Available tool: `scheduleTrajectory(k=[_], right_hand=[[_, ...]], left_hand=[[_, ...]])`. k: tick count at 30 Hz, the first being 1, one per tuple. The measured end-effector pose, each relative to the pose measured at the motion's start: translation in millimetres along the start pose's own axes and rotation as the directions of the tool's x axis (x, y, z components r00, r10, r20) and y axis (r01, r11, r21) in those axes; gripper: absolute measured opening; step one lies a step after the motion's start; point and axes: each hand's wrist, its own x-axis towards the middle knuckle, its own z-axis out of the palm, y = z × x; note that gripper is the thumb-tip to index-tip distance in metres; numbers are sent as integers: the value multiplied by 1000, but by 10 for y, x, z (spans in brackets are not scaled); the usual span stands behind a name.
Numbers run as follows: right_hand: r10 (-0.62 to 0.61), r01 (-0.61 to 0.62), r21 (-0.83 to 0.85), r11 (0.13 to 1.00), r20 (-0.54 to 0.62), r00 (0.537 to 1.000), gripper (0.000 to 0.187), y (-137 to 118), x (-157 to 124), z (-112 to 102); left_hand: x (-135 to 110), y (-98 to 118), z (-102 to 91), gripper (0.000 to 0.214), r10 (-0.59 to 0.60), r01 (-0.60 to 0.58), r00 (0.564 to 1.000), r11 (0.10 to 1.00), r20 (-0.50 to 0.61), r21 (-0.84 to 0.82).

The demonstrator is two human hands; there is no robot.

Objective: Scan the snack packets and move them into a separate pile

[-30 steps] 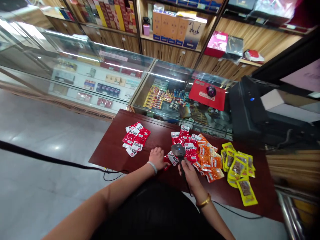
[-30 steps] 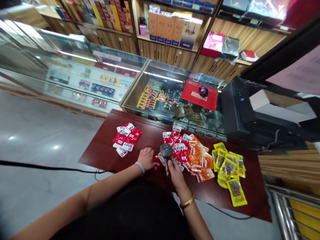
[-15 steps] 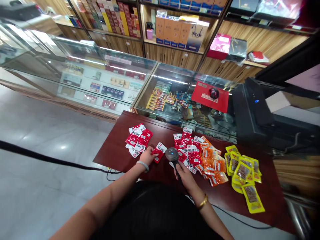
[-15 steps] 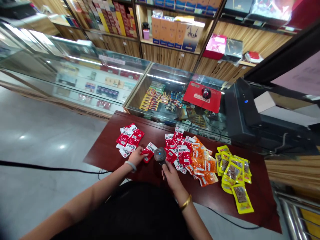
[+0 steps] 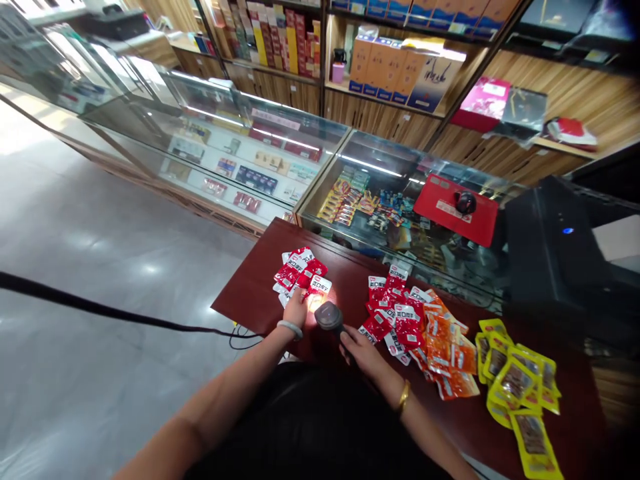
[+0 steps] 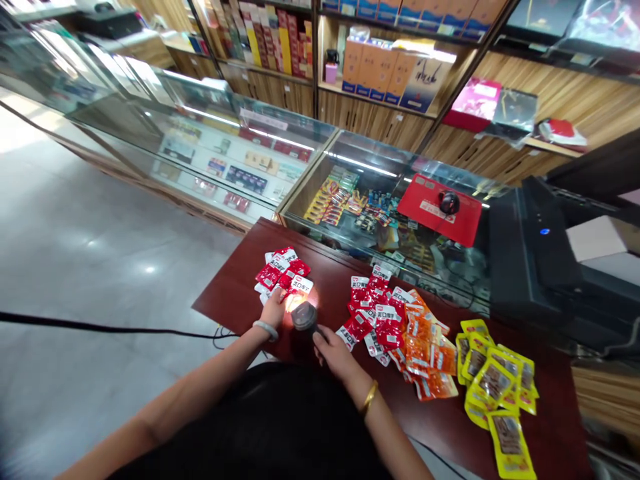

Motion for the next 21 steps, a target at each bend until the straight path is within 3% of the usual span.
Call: scheduleTrajectory(k=[6, 10, 14, 16, 18, 21], right_hand=[[-39, 39, -2, 999, -29, 999, 67, -32, 24, 1], [-36, 38, 28, 999, -67, 997, 65, 27, -43, -53], [-42, 54, 73, 996, -152, 987, 59, 144, -146, -193], [-41, 68, 107, 992, -235, 971, 56, 185, -207, -289], [-53, 103, 138, 985, -326, 944, 50, 201, -281, -394], [-78, 166, 164, 972, -443, 893, 43, 196, -413, -550]], left_hand=[[280, -3, -224, 23, 6, -3, 989, 1000, -145, 21], [470, 49, -410, 28, -5, 44, 974, 985, -228, 169], [415, 206, -384, 48, 166, -17, 915, 926, -368, 377], [304, 363, -218, 46, 289, -147, 921, 880, -262, 452], [165, 555, 52, 36, 395, -341, 918, 815, -20, 468], [-61, 821, 550, 33, 467, -552, 834, 719, 295, 423]])
